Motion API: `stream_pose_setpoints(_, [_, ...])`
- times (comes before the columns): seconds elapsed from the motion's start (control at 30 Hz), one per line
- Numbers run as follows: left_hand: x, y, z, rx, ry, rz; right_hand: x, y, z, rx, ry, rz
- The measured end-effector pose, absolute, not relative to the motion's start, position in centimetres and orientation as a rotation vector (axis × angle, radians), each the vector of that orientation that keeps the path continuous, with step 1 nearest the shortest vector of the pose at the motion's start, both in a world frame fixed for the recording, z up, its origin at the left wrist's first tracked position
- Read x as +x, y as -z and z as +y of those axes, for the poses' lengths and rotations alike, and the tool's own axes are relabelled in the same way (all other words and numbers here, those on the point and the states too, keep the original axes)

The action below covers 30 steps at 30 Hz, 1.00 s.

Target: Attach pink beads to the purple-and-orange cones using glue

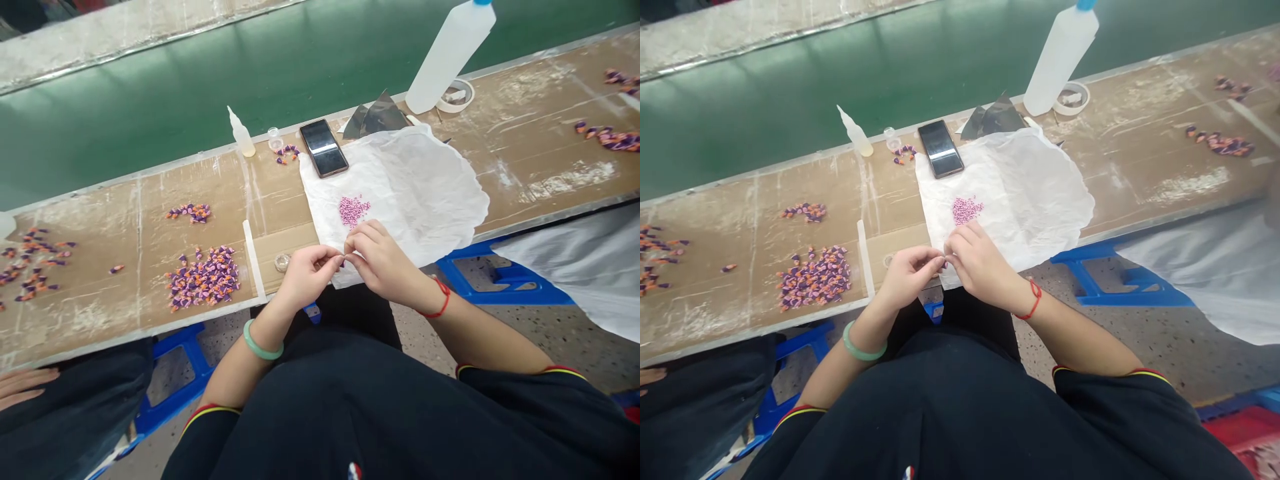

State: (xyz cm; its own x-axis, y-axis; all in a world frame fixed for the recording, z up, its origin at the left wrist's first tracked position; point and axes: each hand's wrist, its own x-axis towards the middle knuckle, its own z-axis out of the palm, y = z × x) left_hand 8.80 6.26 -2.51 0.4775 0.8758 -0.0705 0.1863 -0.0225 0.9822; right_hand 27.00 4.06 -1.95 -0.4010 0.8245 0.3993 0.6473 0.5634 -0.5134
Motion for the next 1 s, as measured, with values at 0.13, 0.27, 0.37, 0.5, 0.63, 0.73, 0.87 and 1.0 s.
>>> stream_pose_setpoints(0.13, [8.3,1.8,6.0,1.557,-0.708,0.911,26.5,1.2,3.7,-1.168,-0.318,-2.230])
stream_pose_setpoints(0.27, [7.8,1.5,5.8,1.622,-0.709,0.865,26.2,0.6,3.4,-1.175,-0.266,-2.316])
stream_pose_setpoints(0.37, [7.7,1.5,5.6,1.661,-0.716,0.866,26.1,0.5,3.1,-1.163,-0.265,-2.355])
stream_pose_setpoints(0.5, [7.9,1.6,5.1,1.597,-0.711,0.920,26.2,0.2,2.8,-1.155,-0.397,-2.265])
stream_pose_setpoints(0.63, [8.1,1.4,4.8,1.526,-0.729,0.955,26.3,-0.4,2.5,-1.159,-0.547,-2.106])
stream_pose_setpoints(0.73, [8.1,1.0,4.7,1.567,-0.736,0.973,26.4,-0.6,2.4,-1.158,-0.569,-2.097])
stream_pose_setpoints(0.87, [8.1,0.6,4.6,1.666,-0.722,0.993,26.6,-0.6,2.5,-1.142,-0.471,-2.198])
stream_pose_setpoints(1.0, [7.7,0.5,4.8,1.460,-0.629,0.926,26.7,-0.9,2.9,-1.006,-0.321,-2.288])
